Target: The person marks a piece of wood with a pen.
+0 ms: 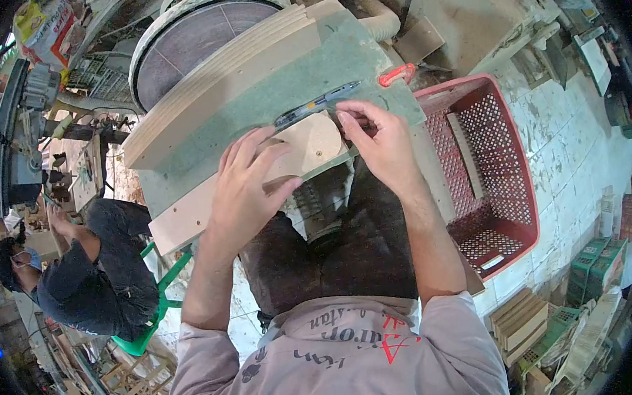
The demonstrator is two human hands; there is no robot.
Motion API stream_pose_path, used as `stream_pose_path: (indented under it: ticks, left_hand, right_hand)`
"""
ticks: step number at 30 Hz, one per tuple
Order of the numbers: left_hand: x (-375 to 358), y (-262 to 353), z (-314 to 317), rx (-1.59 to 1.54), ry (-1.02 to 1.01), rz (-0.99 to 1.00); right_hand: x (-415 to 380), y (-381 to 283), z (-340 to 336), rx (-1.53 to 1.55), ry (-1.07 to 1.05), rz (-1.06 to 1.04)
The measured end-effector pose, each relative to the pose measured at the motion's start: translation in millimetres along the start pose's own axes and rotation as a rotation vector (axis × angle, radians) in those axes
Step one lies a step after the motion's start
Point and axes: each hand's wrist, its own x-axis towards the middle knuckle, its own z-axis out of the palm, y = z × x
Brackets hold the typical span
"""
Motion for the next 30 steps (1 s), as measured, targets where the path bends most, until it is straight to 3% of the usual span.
stream_pose_path:
  ticks: [8, 16, 19, 22, 23, 25, 30]
  left_hand:
    - [7.7, 6.5, 6.9, -0.090, -0.111, -0.159]
    - [14.7, -3.8, 12.4, -0.140, -0.131, -0.188]
    - [15.8, -3.9, 11.0, -0.135, -0.165, -0.206]
    - [16.1, -2.9, 10.4, -0.106, -0.188, -0.200]
    - [16.6, -2.1, 9.8, -0.095, -0.198, -0.201]
    - [17.7, -0.9, 8.7, -0.095, -0.213, -0.213]
    - [20.9, 0.2, 5.6, -0.082, -0.241, -0.199]
  right_hand:
    - [-12.9, -12.0, -3.5, -0.062, 0.011, 0.025]
    - [-3.6, -9.6, -7.0, -0.070, -0.018, -0.006]
    - [3.9, -21.2, -14.0, -0.032, -0.080, 0.097]
    - [24.9, -19.5, -20.9, -0.553, -0.100, -0.372]
    - [32.4, -20.8, -20.7, -0.551, -0.103, -0.372]
    - [46.2, -25.9, -19.5, -0.866, -0.207, -0.492]
    - [79.1, -31.5, -23.4, -1.008, -0.504, -0.539]
